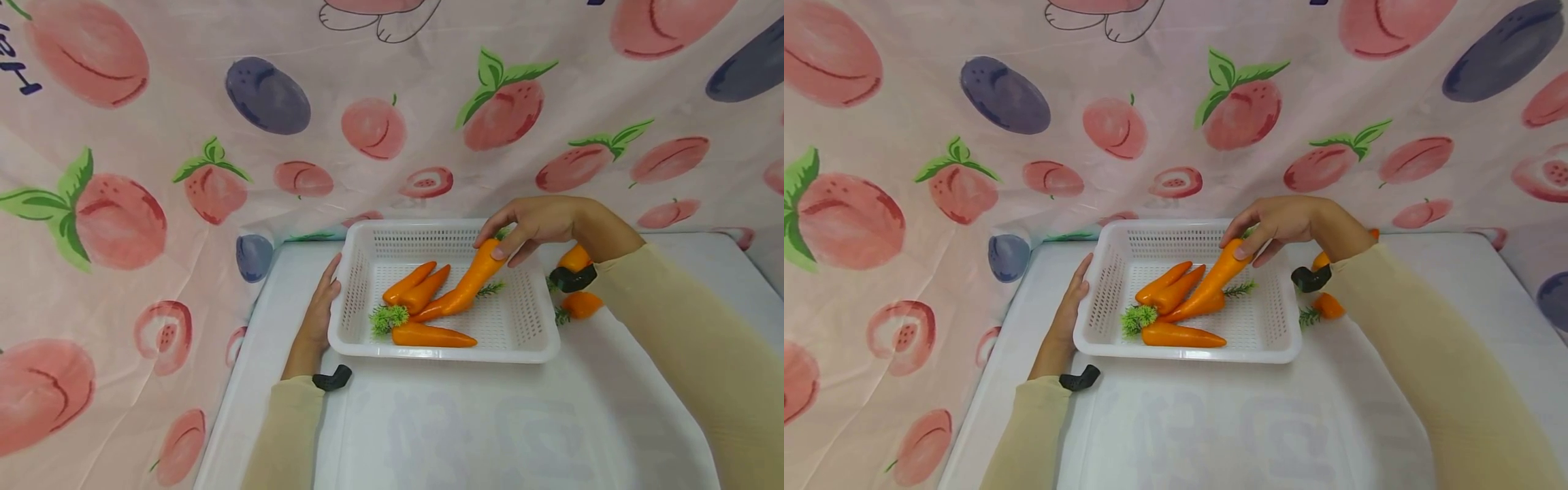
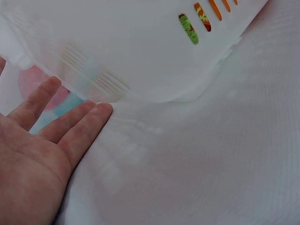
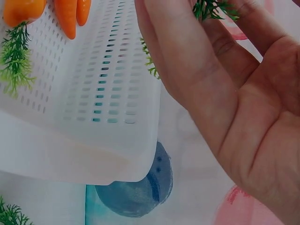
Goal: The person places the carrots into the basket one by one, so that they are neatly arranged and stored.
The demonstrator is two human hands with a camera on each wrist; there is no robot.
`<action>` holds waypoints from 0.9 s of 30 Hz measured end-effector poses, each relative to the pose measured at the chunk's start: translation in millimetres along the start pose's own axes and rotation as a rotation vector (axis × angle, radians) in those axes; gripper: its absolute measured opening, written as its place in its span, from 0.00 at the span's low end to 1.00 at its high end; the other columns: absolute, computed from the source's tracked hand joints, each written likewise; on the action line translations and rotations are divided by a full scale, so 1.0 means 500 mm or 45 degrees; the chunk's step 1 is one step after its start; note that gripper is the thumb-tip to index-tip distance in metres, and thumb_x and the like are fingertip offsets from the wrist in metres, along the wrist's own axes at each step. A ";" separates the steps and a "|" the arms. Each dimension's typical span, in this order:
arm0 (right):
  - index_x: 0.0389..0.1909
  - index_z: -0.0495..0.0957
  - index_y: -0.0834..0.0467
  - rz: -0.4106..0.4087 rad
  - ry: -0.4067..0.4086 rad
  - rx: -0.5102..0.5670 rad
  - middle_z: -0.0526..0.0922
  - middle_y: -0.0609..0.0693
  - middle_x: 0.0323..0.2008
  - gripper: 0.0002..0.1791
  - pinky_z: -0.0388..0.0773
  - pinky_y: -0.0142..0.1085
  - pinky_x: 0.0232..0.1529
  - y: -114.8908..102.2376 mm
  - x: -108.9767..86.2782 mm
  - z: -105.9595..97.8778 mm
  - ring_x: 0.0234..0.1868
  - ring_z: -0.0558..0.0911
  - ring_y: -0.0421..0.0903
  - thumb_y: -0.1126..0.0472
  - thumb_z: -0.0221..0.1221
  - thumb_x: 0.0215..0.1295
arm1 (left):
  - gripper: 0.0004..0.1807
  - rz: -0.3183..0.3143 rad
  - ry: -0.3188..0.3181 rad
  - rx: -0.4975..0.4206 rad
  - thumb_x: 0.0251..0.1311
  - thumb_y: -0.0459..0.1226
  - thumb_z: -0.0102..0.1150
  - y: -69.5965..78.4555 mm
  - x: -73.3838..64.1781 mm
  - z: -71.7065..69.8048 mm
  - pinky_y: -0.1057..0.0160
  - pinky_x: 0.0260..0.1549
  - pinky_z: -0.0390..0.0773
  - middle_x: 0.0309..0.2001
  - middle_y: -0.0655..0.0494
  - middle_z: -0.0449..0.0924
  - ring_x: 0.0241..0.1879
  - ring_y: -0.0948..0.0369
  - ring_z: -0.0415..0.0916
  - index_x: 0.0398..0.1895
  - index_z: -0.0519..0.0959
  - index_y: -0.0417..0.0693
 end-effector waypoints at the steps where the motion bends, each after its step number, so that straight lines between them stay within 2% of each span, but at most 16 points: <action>1: 0.60 0.82 0.55 0.002 0.001 0.001 0.80 0.55 0.59 0.23 0.83 0.45 0.53 0.000 0.000 0.000 0.55 0.82 0.52 0.57 0.69 0.64 | 0.31 -0.001 0.000 -0.001 0.76 0.47 0.40 0.000 0.000 0.000 0.48 0.68 0.67 0.80 0.65 0.54 0.77 0.51 0.57 0.80 0.54 0.76; 8: 0.60 0.82 0.56 0.005 0.010 0.006 0.80 0.55 0.59 0.24 0.83 0.45 0.54 0.000 0.001 0.002 0.55 0.82 0.52 0.57 0.69 0.63 | 0.31 -0.002 -0.007 -0.004 0.77 0.46 0.39 0.002 -0.001 0.002 0.56 0.63 0.72 0.80 0.63 0.54 0.76 0.50 0.58 0.80 0.53 0.75; 14: 0.60 0.82 0.55 -0.004 0.018 0.003 0.77 0.56 0.61 0.24 0.83 0.46 0.54 -0.003 0.003 0.003 0.55 0.82 0.53 0.56 0.70 0.63 | 0.30 -0.004 0.000 -0.012 0.77 0.47 0.40 -0.001 -0.001 -0.001 0.51 0.66 0.70 0.81 0.63 0.54 0.77 0.50 0.57 0.80 0.54 0.76; 21: 0.61 0.82 0.54 0.008 0.025 -0.008 0.76 0.56 0.64 0.25 0.83 0.45 0.54 -0.007 0.006 0.004 0.56 0.82 0.52 0.55 0.70 0.62 | 0.31 -0.004 -0.007 -0.008 0.77 0.47 0.40 -0.002 0.000 -0.001 0.53 0.64 0.71 0.81 0.62 0.53 0.77 0.49 0.56 0.80 0.53 0.75; 27: 0.62 0.81 0.54 0.015 0.021 0.008 0.75 0.56 0.65 0.26 0.83 0.45 0.54 -0.010 0.005 0.004 0.55 0.82 0.52 0.55 0.70 0.63 | 0.31 0.004 0.000 0.008 0.76 0.48 0.41 0.002 -0.001 0.000 0.44 0.68 0.66 0.80 0.64 0.54 0.77 0.50 0.57 0.80 0.54 0.76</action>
Point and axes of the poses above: each hand's wrist, its own x-axis towards the middle knuckle, its own z-axis out of the palm, y = z × x, the point moved 8 cm from there along x, towards the middle knuckle
